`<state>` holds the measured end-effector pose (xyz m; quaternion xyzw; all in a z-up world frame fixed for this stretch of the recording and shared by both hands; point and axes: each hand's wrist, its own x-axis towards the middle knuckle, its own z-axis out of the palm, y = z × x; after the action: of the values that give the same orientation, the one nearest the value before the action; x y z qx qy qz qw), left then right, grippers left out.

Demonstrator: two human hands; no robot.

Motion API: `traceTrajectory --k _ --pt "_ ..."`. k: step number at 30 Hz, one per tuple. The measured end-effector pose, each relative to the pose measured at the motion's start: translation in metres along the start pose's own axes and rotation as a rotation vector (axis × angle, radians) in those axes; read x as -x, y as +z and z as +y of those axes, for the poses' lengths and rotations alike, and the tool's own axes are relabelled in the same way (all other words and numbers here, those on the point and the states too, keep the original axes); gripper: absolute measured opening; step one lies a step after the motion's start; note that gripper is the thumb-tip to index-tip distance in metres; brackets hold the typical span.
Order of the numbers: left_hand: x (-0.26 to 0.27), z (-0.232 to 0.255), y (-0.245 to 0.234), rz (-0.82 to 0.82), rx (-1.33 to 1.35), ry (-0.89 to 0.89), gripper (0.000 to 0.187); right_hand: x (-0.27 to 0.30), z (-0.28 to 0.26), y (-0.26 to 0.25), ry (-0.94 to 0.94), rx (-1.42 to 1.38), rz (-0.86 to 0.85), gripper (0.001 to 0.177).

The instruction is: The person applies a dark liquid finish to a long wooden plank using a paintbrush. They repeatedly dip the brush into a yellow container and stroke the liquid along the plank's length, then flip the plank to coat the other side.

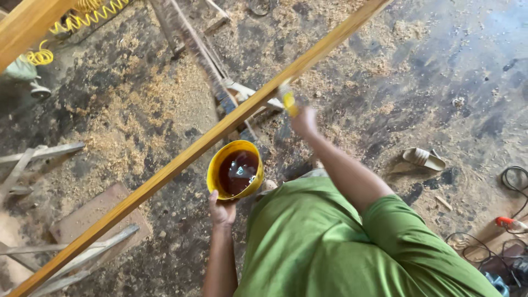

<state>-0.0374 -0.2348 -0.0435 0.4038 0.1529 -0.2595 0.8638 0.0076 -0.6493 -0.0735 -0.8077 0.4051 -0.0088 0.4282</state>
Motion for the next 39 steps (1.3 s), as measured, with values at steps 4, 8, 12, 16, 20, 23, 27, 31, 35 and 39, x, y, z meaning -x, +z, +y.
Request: traceTrajectory --k 4,8,12,16,20,23,27,31,35,39 --pt "-0.005 -0.022 0.036 0.013 -0.017 0.044 0.08 0.022 -0.005 -0.018 -0.125 0.056 -0.387 0.039" --pt "-0.007 -0.044 0.08 0.038 -0.03 0.075 0.081 -0.05 0.015 -0.088 0.013 -0.152 -0.267 0.042" --pt "-0.006 -0.065 0.117 0.082 -0.022 0.078 0.082 -0.123 0.05 -0.169 0.056 -0.512 0.188 0.024" --pt "-0.01 -0.09 0.137 0.1 -0.048 0.056 0.08 -0.136 0.055 -0.252 -0.049 -0.768 0.266 0.037" --pt "-0.03 -0.115 0.165 0.074 -0.018 0.072 0.078 -0.075 0.023 -0.319 -0.23 -0.332 -0.026 0.03" --pt "-0.034 -0.124 0.195 0.008 -0.047 0.077 0.081 -0.025 -0.019 -0.354 -0.418 0.114 -0.364 0.037" --pt "-0.038 -0.121 0.248 -0.121 -0.233 0.248 0.09 0.02 -0.079 -0.353 -0.726 0.331 -0.666 0.035" --pt "-0.04 -0.121 0.287 -0.131 -0.315 0.212 0.102 0.028 -0.108 -0.328 -0.598 0.817 -0.692 0.027" --pt "-0.045 -0.132 0.3 -0.092 -0.387 0.225 0.108 0.016 -0.107 -0.303 -0.609 0.976 -0.702 0.023" --pt "-0.057 -0.144 0.298 -0.105 -0.384 0.21 0.11 0.0 -0.1 -0.291 -0.639 0.988 -0.695 0.022"
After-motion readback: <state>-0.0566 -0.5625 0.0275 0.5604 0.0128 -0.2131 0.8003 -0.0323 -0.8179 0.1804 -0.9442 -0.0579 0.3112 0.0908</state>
